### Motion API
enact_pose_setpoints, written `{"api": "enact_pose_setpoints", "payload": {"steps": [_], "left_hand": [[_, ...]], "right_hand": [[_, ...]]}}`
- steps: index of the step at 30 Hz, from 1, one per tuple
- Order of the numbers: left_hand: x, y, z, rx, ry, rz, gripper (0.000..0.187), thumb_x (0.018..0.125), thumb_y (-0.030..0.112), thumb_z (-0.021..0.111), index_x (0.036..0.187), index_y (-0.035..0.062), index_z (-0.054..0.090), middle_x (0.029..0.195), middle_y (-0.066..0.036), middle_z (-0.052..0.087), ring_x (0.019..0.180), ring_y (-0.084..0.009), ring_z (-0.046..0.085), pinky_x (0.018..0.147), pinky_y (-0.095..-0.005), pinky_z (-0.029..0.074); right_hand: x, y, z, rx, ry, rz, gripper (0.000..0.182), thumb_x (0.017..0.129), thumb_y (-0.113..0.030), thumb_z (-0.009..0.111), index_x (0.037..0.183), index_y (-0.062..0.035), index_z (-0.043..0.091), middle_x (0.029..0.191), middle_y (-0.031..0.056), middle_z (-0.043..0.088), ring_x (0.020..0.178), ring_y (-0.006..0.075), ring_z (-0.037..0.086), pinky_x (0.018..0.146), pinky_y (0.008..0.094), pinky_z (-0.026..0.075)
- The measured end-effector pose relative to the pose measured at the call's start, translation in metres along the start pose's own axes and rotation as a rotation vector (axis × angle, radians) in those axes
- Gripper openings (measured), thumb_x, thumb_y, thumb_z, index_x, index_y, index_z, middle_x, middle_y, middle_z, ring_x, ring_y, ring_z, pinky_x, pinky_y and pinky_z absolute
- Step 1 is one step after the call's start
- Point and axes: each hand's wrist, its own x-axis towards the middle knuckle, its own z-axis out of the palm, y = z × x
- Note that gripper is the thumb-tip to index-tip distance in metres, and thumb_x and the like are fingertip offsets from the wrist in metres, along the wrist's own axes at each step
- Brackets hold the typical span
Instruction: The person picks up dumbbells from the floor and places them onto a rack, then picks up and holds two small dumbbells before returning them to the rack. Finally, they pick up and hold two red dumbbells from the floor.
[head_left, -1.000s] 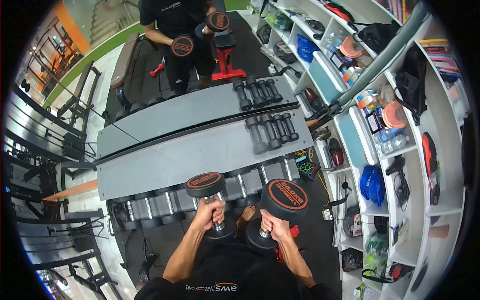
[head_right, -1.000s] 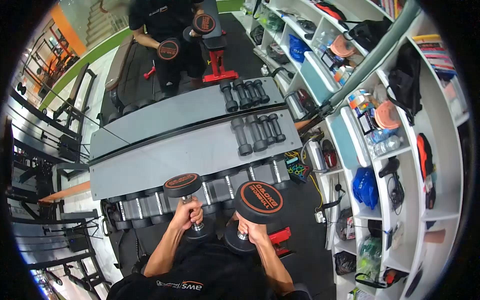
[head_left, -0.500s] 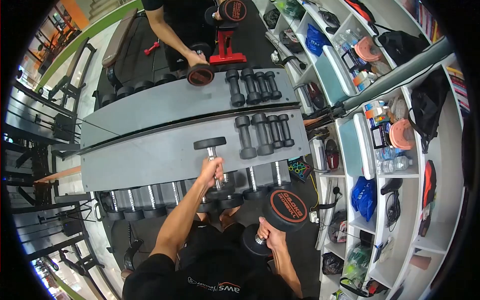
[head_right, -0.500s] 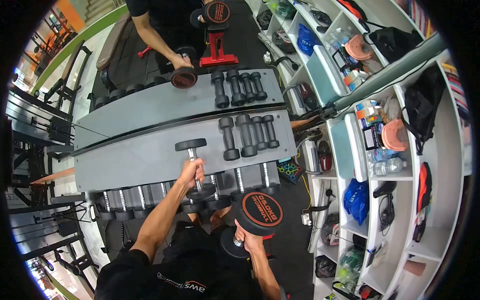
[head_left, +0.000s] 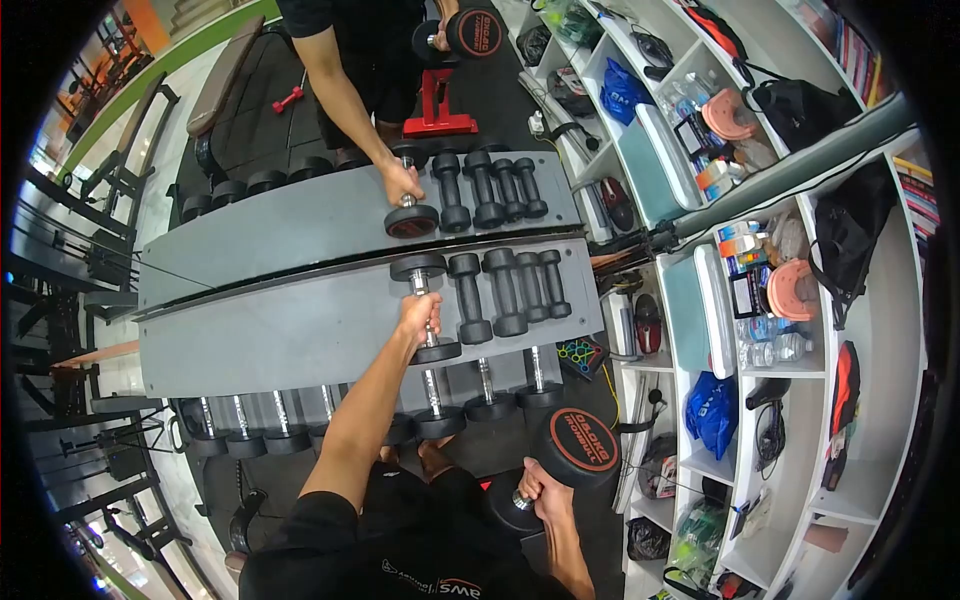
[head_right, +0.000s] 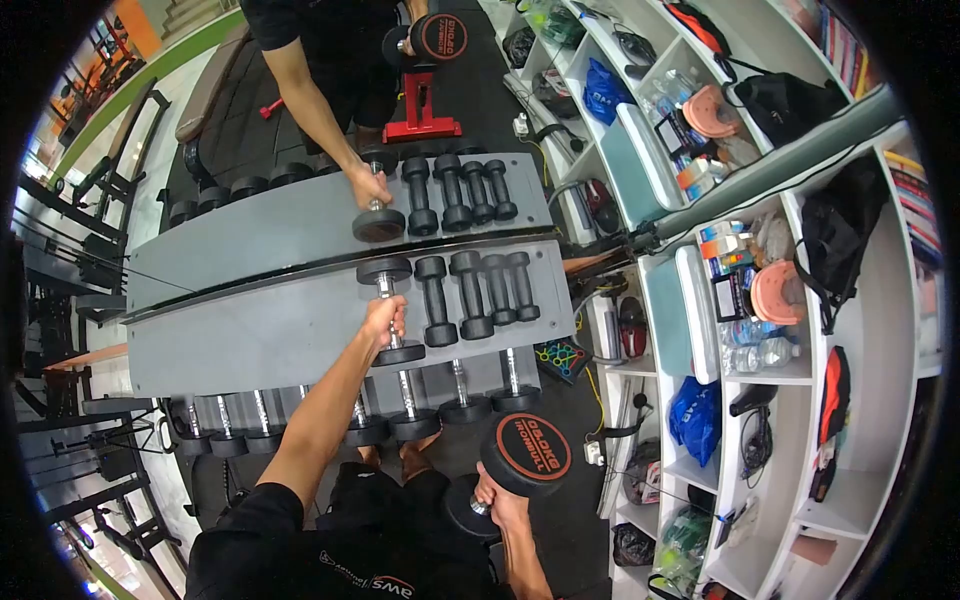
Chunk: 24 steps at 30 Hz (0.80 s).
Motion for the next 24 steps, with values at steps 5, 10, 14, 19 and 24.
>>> {"api": "enact_pose_setpoints", "payload": {"steps": [5,10,14,19,24], "left_hand": [[0.01,0.008,0.011,0.012,0.043,0.029,0.022,0.082,0.008,0.062,0.065,0.0085,0.048,0.05,-0.002,0.044,0.035,-0.0133,0.04,0.033,-0.0328,0.036],[0.014,0.003,0.012,0.052,0.077,0.033,0.021,0.083,0.009,0.062,0.066,0.0084,0.05,0.053,-0.002,0.047,0.038,-0.0133,0.044,0.034,-0.033,0.038],[0.017,-0.001,0.009,0.11,0.091,0.059,0.019,0.084,0.014,0.067,0.071,0.0074,0.055,0.059,-0.002,0.052,0.044,-0.0145,0.049,0.038,-0.0322,0.042],[0.0,0.0,0.001,0.203,0.028,0.143,0.024,0.083,0.025,0.073,0.08,0.0064,0.058,0.067,-0.003,0.057,0.056,-0.0156,0.057,0.048,-0.0317,0.048],[-0.036,-0.007,-0.022,0.312,0.191,0.357,0.055,0.088,0.028,0.065,0.132,-0.0033,0.055,0.118,-0.017,0.066,0.112,-0.025,0.062,0.096,-0.0367,0.047]], "right_hand": [[0.001,-0.005,0.004,-0.018,0.022,0.002,0.04,0.089,-0.012,0.061,0.054,-0.0101,0.044,0.048,0.0006,0.038,0.04,0.0125,0.036,0.046,0.0282,0.034],[0.003,-0.004,0.01,-0.012,0.028,0.029,0.039,0.089,-0.012,0.062,0.054,-0.0102,0.044,0.048,0.0003,0.037,0.04,0.0123,0.035,0.046,0.0285,0.033],[0.01,-0.007,0.02,-0.011,0.003,0.035,0.04,0.089,-0.013,0.062,0.055,-0.0105,0.043,0.048,0.0,0.036,0.04,0.0122,0.034,0.047,0.0281,0.033],[0.02,-0.003,0.033,-0.025,-0.058,0.077,0.04,0.089,-0.015,0.063,0.055,-0.011,0.043,0.048,0.0,0.036,0.04,0.012,0.034,0.046,0.0277,0.032],[0.028,-0.008,0.065,-0.11,-0.186,0.07,0.043,0.091,-0.018,0.063,0.055,-0.0123,0.04,0.047,0.0001,0.035,0.039,0.0122,0.035,0.045,0.0282,0.032]]}}
